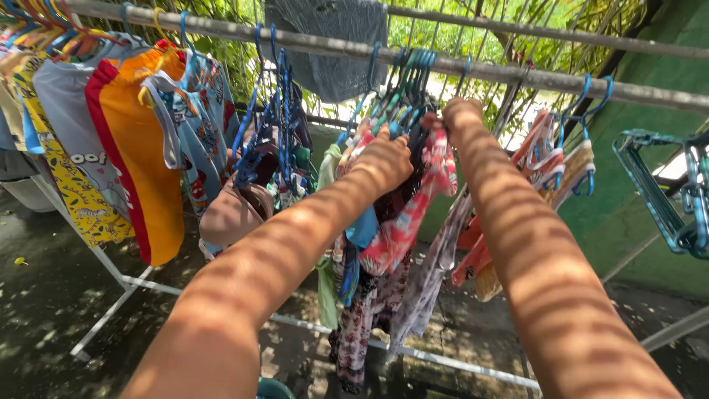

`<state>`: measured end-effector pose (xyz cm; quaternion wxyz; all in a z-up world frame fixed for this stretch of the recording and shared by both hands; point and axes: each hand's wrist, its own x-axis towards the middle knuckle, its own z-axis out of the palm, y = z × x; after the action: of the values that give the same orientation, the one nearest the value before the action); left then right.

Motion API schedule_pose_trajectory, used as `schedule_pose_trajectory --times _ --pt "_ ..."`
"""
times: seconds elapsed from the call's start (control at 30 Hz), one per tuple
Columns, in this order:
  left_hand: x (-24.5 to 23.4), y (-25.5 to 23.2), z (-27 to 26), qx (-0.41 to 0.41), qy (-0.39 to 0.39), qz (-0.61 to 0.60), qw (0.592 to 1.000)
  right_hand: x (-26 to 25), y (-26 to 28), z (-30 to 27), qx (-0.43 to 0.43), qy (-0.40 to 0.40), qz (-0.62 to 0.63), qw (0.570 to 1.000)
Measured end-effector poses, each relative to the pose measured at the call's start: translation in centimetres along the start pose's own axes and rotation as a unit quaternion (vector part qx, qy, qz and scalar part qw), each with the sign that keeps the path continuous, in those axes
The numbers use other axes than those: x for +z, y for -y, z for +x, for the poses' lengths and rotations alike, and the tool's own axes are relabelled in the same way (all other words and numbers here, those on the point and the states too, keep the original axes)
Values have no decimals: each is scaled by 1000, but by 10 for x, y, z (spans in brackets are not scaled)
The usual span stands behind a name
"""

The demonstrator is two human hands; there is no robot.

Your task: Hanging wet clothes from a bucket onto a laundry rack using plastic hangers.

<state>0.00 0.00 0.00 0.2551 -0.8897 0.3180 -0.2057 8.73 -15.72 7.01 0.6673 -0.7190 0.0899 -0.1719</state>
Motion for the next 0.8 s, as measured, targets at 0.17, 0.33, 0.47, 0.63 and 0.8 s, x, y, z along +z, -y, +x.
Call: schedule_pose_trajectory --times 0.17,0.33,0.47,0.63,0.8 --pt "35 11 -11 19 -89 -94 991 11 -38 -36 -268 3 -209 940" --pt "-10 6 -89 -5 -76 -130 989 13 -39 -134 -376 58 -286 879" --pt "-28 -2 -164 -43 -130 -192 972 19 -39 -217 -425 139 -200 872" --pt "25 -38 -278 -173 -96 -234 952 51 -106 -308 -439 287 -126 842" --pt "134 -119 -411 -341 -55 -311 885 106 -246 -352 -418 405 -138 802"
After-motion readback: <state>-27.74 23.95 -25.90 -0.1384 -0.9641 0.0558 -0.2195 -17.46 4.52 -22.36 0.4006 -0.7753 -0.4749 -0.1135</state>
